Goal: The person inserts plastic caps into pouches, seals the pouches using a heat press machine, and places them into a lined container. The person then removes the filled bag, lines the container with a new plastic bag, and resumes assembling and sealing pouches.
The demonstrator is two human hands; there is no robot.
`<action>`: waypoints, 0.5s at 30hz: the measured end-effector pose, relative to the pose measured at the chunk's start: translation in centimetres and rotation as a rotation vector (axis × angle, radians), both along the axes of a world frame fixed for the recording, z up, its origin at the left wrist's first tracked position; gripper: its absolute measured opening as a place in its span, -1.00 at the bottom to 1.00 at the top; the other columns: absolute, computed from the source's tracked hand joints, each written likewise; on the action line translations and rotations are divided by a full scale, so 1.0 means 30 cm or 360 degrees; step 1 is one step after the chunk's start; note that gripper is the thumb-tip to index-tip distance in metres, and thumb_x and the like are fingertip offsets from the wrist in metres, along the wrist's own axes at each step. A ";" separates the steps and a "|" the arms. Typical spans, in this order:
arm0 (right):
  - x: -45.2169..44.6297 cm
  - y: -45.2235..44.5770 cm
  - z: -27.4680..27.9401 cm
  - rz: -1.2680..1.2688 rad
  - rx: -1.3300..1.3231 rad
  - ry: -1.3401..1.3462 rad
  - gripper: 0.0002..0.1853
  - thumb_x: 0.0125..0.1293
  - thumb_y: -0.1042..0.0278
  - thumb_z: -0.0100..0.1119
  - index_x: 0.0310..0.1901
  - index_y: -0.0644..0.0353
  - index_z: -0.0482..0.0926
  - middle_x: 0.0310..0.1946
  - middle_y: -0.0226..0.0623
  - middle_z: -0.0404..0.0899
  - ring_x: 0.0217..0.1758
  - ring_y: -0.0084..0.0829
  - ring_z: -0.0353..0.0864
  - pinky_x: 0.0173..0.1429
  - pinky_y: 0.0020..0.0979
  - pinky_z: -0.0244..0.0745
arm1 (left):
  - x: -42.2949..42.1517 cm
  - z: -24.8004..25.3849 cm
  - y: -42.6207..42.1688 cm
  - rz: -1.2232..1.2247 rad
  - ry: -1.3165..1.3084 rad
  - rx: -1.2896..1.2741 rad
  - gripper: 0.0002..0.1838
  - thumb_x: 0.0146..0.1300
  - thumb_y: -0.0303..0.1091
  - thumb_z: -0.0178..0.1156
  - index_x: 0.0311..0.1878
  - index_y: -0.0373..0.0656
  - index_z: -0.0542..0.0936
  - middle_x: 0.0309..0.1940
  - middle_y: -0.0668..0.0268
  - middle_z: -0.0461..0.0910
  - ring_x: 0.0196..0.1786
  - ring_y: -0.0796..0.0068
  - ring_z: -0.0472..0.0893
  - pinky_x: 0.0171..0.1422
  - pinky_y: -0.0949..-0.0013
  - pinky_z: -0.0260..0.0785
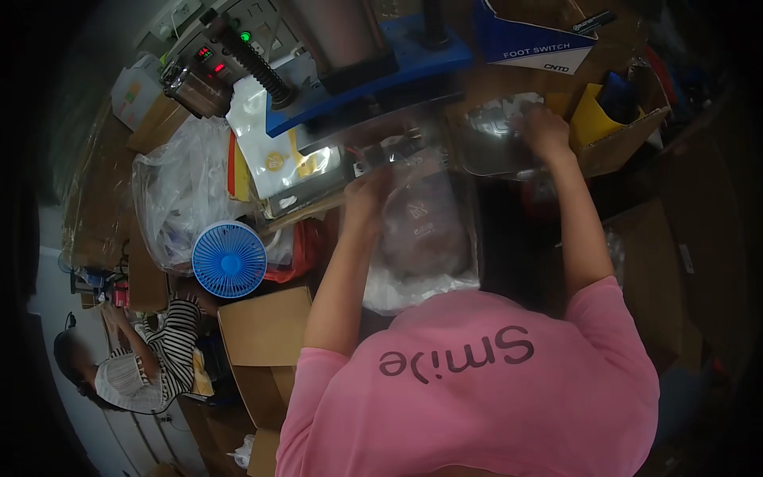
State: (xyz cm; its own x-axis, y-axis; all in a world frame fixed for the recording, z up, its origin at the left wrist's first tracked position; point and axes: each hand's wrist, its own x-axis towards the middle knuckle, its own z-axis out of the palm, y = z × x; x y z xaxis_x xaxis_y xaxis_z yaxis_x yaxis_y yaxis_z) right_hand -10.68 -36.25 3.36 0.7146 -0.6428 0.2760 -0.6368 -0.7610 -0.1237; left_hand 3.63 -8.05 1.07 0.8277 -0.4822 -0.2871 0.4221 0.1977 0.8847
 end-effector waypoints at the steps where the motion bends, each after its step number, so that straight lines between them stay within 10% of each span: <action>1: 0.006 0.004 -0.018 0.0067 -0.0125 -0.0067 -0.65 0.24 0.16 0.19 0.02 0.10 0.57 -0.11 -0.16 0.62 -0.08 -0.11 0.61 -0.04 -0.17 0.51 | 0.008 0.005 0.004 0.0001 0.0001 0.0002 -0.75 0.21 -0.28 0.28 -0.41 -0.33 0.65 -0.52 0.40 0.57 -0.49 0.62 0.46 -0.39 0.53 0.27; 6: 0.066 0.114 -0.014 0.0233 0.0007 -0.0184 -0.68 0.18 0.25 0.23 -0.02 0.09 0.58 -0.13 -0.18 0.59 -0.09 -0.08 0.59 -0.08 -0.14 0.49 | 0.155 0.104 0.144 -0.0213 -0.0986 0.0722 -0.56 0.17 -0.13 0.31 -0.02 -0.30 0.60 -0.17 0.13 0.66 -0.16 0.35 0.63 -0.07 0.38 0.43; 8: 0.066 0.146 -0.010 0.0311 0.0082 -0.0193 -0.70 0.17 0.28 0.24 -0.04 0.10 0.59 -0.15 -0.18 0.59 -0.10 -0.07 0.59 -0.09 -0.13 0.48 | 0.239 0.040 0.207 0.0370 -0.2188 0.1407 -0.36 0.11 -0.04 0.33 0.19 -0.22 0.47 0.19 0.04 0.45 0.24 0.12 0.43 0.26 0.14 0.25; 9: 0.061 0.158 -0.001 0.0381 -0.0020 -0.0267 -0.72 0.17 0.31 0.23 -0.07 0.11 0.60 -0.17 -0.19 0.59 -0.13 -0.08 0.58 -0.11 -0.15 0.48 | 0.235 -0.002 0.252 0.0276 -0.2091 0.1740 -0.25 0.04 0.01 0.35 0.27 -0.12 0.39 0.35 0.10 0.26 0.43 0.04 0.15 0.43 -0.06 -0.06; 15: 0.031 0.139 -0.005 0.0494 0.0281 -0.0634 -0.81 0.22 0.41 0.19 -0.12 0.17 0.61 -0.24 -0.27 0.57 -0.09 -0.33 0.54 -0.07 -0.37 0.47 | 0.182 -0.077 0.436 0.0417 -0.2002 0.1406 -0.67 0.15 -0.26 0.29 0.01 -0.04 0.62 0.01 0.29 0.59 0.18 0.15 0.47 0.42 -0.09 -0.11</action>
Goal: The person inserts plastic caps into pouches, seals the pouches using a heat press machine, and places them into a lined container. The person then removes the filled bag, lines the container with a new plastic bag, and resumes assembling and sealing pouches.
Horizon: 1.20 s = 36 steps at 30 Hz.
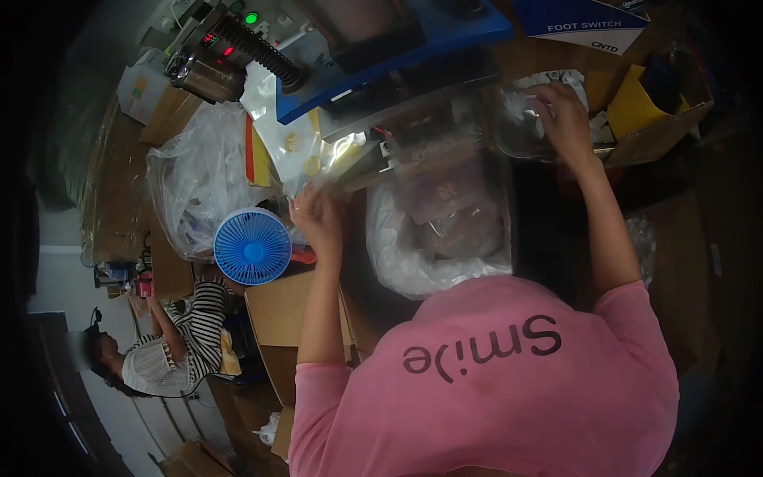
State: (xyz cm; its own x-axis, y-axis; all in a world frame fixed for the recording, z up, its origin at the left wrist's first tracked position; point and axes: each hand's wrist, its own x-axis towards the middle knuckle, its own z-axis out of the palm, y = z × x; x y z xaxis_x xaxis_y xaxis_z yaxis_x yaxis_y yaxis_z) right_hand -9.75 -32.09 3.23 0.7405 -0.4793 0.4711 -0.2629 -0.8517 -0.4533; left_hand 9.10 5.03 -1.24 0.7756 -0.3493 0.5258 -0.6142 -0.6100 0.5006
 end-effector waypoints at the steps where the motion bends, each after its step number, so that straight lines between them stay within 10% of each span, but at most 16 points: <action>1: -0.008 -0.009 -0.003 0.0064 0.0441 -0.0137 -0.82 0.23 0.44 0.17 -0.12 0.18 0.61 -0.25 -0.30 0.56 -0.04 -0.41 0.53 -0.03 -0.43 0.46 | -0.031 0.066 -0.013 -0.0018 0.0036 -0.0192 -0.82 0.19 -0.38 0.26 -0.14 -0.12 0.67 -0.25 0.32 0.65 -0.09 0.33 0.59 0.29 0.12 0.17; 5: -0.017 0.064 0.044 0.0211 0.0745 -0.0213 -0.83 0.25 0.48 0.14 -0.12 0.21 0.60 -0.20 -0.34 0.55 0.02 -0.48 0.49 0.01 -0.46 0.44 | -0.183 0.172 -0.082 -0.0457 0.1107 -0.1010 -0.90 0.19 -0.47 0.28 -0.28 -0.31 0.67 -0.40 0.36 0.64 -0.32 0.71 0.51 -0.17 0.60 0.33; 17: 0.090 0.297 0.117 0.1446 0.1095 0.0402 -0.59 0.16 0.44 0.24 0.09 0.15 0.54 0.04 -0.30 0.55 0.13 -0.42 0.48 0.24 -0.36 0.35 | -0.356 0.013 -0.184 -0.0777 0.1661 -0.0798 -0.83 0.25 -0.40 0.24 -0.20 -0.32 0.66 -0.37 0.37 0.64 -0.36 0.69 0.52 -0.23 0.59 0.37; 20: 0.093 0.300 0.086 0.1248 0.1334 0.0157 -0.59 0.16 0.36 0.27 0.08 0.18 0.54 0.03 -0.31 0.56 0.13 -0.40 0.51 0.23 -0.34 0.35 | -0.321 0.055 -0.230 -0.0596 0.1710 -0.0867 -0.78 0.23 -0.35 0.27 -0.19 -0.35 0.65 -0.34 0.34 0.64 -0.36 0.69 0.53 -0.26 0.59 0.35; 22: 0.090 0.261 0.083 0.0754 0.0738 -0.0114 -0.61 0.18 0.32 0.26 0.05 0.22 0.56 0.00 -0.29 0.58 0.05 -0.39 0.55 0.17 -0.36 0.40 | -0.279 0.068 -0.280 -0.0487 0.1770 -0.0910 -0.75 0.22 -0.33 0.28 -0.20 -0.36 0.65 -0.34 0.33 0.64 -0.37 0.68 0.53 -0.26 0.58 0.36; 30: 0.028 0.013 0.016 0.0052 0.0231 0.0248 -0.70 0.22 0.32 0.21 -0.01 0.14 0.60 -0.05 -0.22 0.56 -0.12 -0.26 0.59 -0.04 -0.35 0.46 | -0.184 0.072 -0.407 -0.0480 0.2020 -0.1422 -0.74 0.21 -0.30 0.28 -0.22 -0.36 0.64 -0.42 0.35 0.63 -0.41 0.61 0.52 -0.25 0.53 0.33; 36: 0.051 0.072 -0.011 0.0111 -0.0181 0.0206 -0.77 0.19 0.37 0.22 -0.11 0.16 0.59 -0.13 -0.20 0.54 -0.13 -0.15 0.55 -0.05 -0.29 0.44 | -0.084 0.142 -0.310 -0.0507 0.1384 -0.0671 -0.70 0.23 -0.24 0.25 -0.14 -0.32 0.64 -0.36 0.31 0.66 -0.37 0.54 0.55 -0.25 0.46 0.37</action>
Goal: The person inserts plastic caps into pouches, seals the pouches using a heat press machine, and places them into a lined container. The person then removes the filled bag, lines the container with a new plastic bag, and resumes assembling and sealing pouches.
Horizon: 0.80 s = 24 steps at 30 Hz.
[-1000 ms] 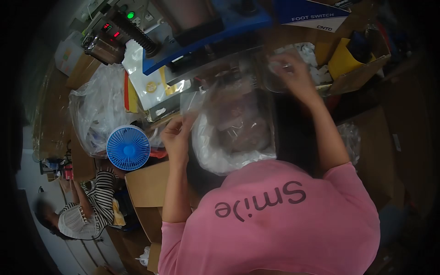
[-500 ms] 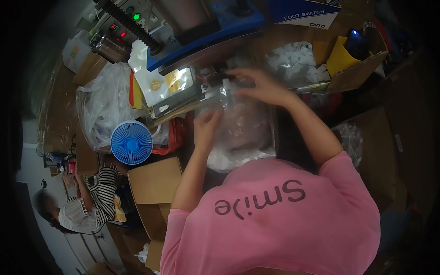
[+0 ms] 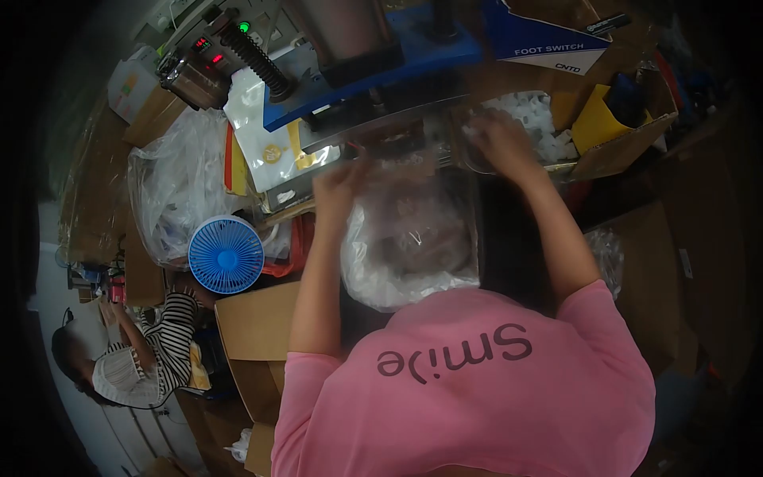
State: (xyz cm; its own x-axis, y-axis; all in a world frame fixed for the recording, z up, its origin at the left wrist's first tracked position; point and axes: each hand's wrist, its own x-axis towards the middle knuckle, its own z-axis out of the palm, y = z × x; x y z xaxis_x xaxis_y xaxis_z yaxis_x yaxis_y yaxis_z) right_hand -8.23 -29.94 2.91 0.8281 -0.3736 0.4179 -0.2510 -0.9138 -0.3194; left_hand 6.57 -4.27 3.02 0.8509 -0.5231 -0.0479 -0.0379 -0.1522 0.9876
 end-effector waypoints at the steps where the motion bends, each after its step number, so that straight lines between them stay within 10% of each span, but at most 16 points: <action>1: 0.007 0.012 0.017 0.0019 0.0097 0.0036 -0.79 0.18 0.39 0.22 -0.13 0.18 0.58 -0.14 -0.20 0.53 -0.11 -0.14 0.54 -0.05 -0.29 0.43 | 0.051 0.009 0.030 0.0065 -0.0314 -0.0015 -0.66 0.23 -0.19 0.26 -0.09 -0.28 0.64 -0.32 0.28 0.68 -0.36 0.46 0.58 -0.25 0.43 0.38; 3: 0.011 0.010 -0.010 0.0085 0.0201 -0.0029 -0.80 0.19 0.42 0.21 -0.14 0.19 0.57 -0.15 -0.19 0.52 -0.12 -0.15 0.55 -0.05 -0.29 0.42 | 0.127 -0.012 0.093 0.0240 -0.0713 0.0642 -0.58 0.19 -0.08 0.26 0.03 -0.14 0.62 -0.08 0.20 0.65 -0.08 0.21 0.61 0.05 0.21 0.38; 5: 0.012 -0.018 -0.032 0.0155 0.0284 -0.0109 -0.81 0.19 0.44 0.21 -0.14 0.20 0.57 -0.16 -0.18 0.51 -0.12 -0.16 0.55 -0.05 -0.28 0.42 | 0.139 -0.089 0.145 0.0520 -0.1919 0.1069 -0.54 0.15 -0.03 0.27 0.08 -0.04 0.60 0.16 0.19 0.51 0.28 0.12 0.40 0.37 -0.05 0.06; 6: 0.015 -0.037 -0.044 0.0199 0.0369 -0.0188 -0.80 0.18 0.46 0.21 -0.14 0.23 0.55 -0.17 -0.20 0.50 -0.14 -0.22 0.55 -0.06 -0.29 0.42 | 0.113 -0.107 0.168 0.0413 -0.1660 0.0959 -0.59 0.15 -0.14 0.27 0.07 -0.04 0.60 0.27 0.22 0.40 0.43 0.24 0.21 0.46 -0.18 -0.27; 10: -0.010 -0.011 0.017 0.0132 0.0763 -0.0246 -0.76 0.12 0.50 0.27 -0.15 0.30 0.53 -0.21 -0.31 0.47 -0.21 -0.45 0.53 -0.11 -0.41 0.41 | 0.053 -0.077 0.264 0.0387 -0.1644 0.0807 -0.79 0.16 -0.38 0.27 -0.11 -0.09 0.66 -0.01 0.26 0.61 0.17 0.34 0.51 0.39 -0.02 0.04; 13: -0.025 -0.016 0.016 0.0215 0.1376 -0.0431 -0.75 0.09 0.49 0.33 -0.19 0.28 0.54 -0.25 -0.41 0.45 -0.22 -0.59 0.47 -0.14 -0.51 0.38 | -0.023 -0.011 0.263 0.0432 -0.0619 0.0041 -0.94 0.18 -0.53 0.26 -0.27 -0.23 0.65 -0.42 0.31 0.65 -0.33 0.70 0.51 -0.21 0.59 0.35; 16: -0.029 0.060 0.093 0.0301 0.1215 -0.0069 -0.78 0.10 0.49 0.34 -0.21 0.22 0.54 -0.24 -0.47 0.44 -0.20 -0.65 0.45 -0.15 -0.57 0.36 | -0.127 0.038 0.204 0.0290 -0.0206 -0.0304 -0.93 0.18 -0.51 0.28 -0.30 -0.30 0.64 -0.41 0.36 0.65 -0.31 0.69 0.52 -0.19 0.57 0.36; 20: 0.000 0.164 0.171 0.0518 0.0848 -0.0052 -0.80 0.12 0.48 0.33 -0.22 0.20 0.54 -0.24 -0.49 0.46 -0.23 -0.65 0.46 -0.16 -0.59 0.37 | -0.063 0.045 0.239 0.0675 -0.0613 -0.0451 -0.92 0.17 -0.58 0.24 -0.25 -0.34 0.63 -0.35 0.27 0.66 -0.28 0.59 0.60 -0.10 0.53 0.43; 24: -0.013 0.116 0.121 0.0549 0.1386 -0.0263 -0.81 0.15 0.46 0.30 -0.20 0.20 0.54 -0.26 -0.46 0.50 -0.23 -0.64 0.47 -0.15 -0.59 0.37 | -0.017 0.329 0.312 0.1226 -0.1336 -0.0849 -0.96 0.19 -0.57 0.27 -0.34 -0.32 0.59 -0.33 0.23 0.65 -0.34 0.55 0.58 -0.17 0.47 0.47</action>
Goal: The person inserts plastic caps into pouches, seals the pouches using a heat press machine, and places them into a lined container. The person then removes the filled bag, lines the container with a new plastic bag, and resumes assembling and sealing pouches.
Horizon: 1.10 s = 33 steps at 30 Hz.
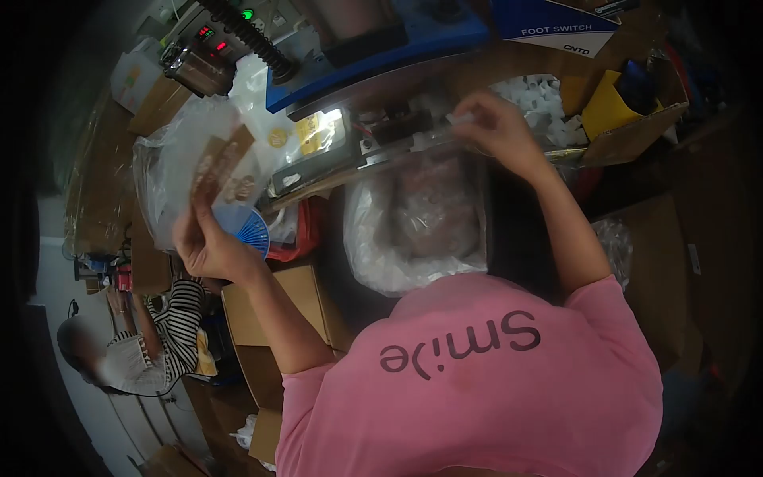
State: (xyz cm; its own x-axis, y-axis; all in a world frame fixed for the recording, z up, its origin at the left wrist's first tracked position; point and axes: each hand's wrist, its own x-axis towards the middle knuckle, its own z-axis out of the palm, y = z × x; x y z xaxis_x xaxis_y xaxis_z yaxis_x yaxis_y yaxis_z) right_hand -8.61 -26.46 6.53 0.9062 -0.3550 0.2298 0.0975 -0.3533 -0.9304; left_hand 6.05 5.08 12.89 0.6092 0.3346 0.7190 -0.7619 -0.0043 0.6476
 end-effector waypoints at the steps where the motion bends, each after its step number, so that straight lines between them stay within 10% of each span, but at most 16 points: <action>1: 0.002 -0.008 -0.007 -0.0050 0.0072 -0.0022 -0.81 0.17 0.45 0.29 -0.19 0.19 0.53 -0.27 -0.44 0.50 -0.22 -0.64 0.47 -0.14 -0.59 0.37 | 0.009 0.020 0.016 0.0195 0.0003 0.0109 -0.94 0.13 -0.61 0.28 -0.33 -0.31 0.60 -0.29 0.22 0.65 -0.25 0.46 0.60 -0.09 0.39 0.47; 8: -0.018 0.119 -0.067 0.0785 -0.0475 0.0625 -0.41 0.14 0.33 0.27 0.24 0.09 0.37 -0.17 -0.27 0.54 -0.12 -0.39 0.53 -0.03 -0.40 0.44 | 0.151 -0.482 -0.137 -0.0004 0.0203 0.1271 -0.79 0.07 -0.50 0.25 -0.17 -0.21 0.64 -0.06 0.15 0.57 0.03 0.10 0.54 0.16 0.23 0.36; 11: 0.049 0.155 -0.439 0.0462 -0.0972 0.0629 -0.22 0.14 0.35 0.20 0.42 -0.09 0.13 0.13 -0.06 0.45 0.18 -0.14 0.46 0.21 -0.30 0.39 | 0.105 -0.444 -0.140 -0.0121 0.0302 0.1256 -0.76 0.10 -0.50 0.23 -0.12 -0.21 0.64 0.01 0.14 0.55 0.07 0.08 0.53 0.17 0.22 0.35; 17: 0.173 0.226 -0.776 0.0494 -0.0986 0.1043 -0.34 0.16 0.38 0.16 0.34 -0.04 0.24 0.13 -0.08 0.45 0.21 -0.10 0.42 0.24 -0.26 0.35 | 0.131 -0.432 -0.118 -0.0208 0.0392 0.1324 -0.76 0.15 -0.46 0.20 -0.10 -0.22 0.65 0.00 0.12 0.59 0.06 0.13 0.56 0.14 0.23 0.38; 26: 0.012 0.148 -0.404 0.0633 -0.0865 0.1005 -0.55 0.16 0.44 0.13 0.14 0.10 0.48 0.05 -0.13 0.51 0.20 -0.09 0.43 0.23 -0.27 0.35 | 0.084 -0.355 -0.083 -0.0293 0.0597 0.0947 -0.85 0.23 -0.40 0.21 -0.22 -0.28 0.65 -0.28 0.16 0.66 -0.25 0.34 0.61 -0.12 0.40 0.39; 33: -0.054 0.140 0.057 0.0253 -0.0474 0.0158 -0.83 0.19 0.43 0.18 -0.17 0.22 0.60 -0.26 -0.21 0.54 -0.10 -0.26 0.53 -0.04 -0.34 0.39 | -0.166 -0.352 -0.141 -0.1002 0.1132 0.0730 -0.87 0.14 -0.46 0.32 -0.38 -0.36 0.63 -0.50 0.43 0.60 -0.38 0.75 0.45 -0.26 0.59 0.29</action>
State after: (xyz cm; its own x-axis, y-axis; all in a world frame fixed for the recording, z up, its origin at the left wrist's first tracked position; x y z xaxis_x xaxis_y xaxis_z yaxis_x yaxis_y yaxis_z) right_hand -10.23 -22.27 8.25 0.9678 -0.1382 0.2102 0.0876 -0.5982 -0.7966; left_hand 1.08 0.87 2.33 0.9096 -0.4020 0.1052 -0.1570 -0.0979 0.9827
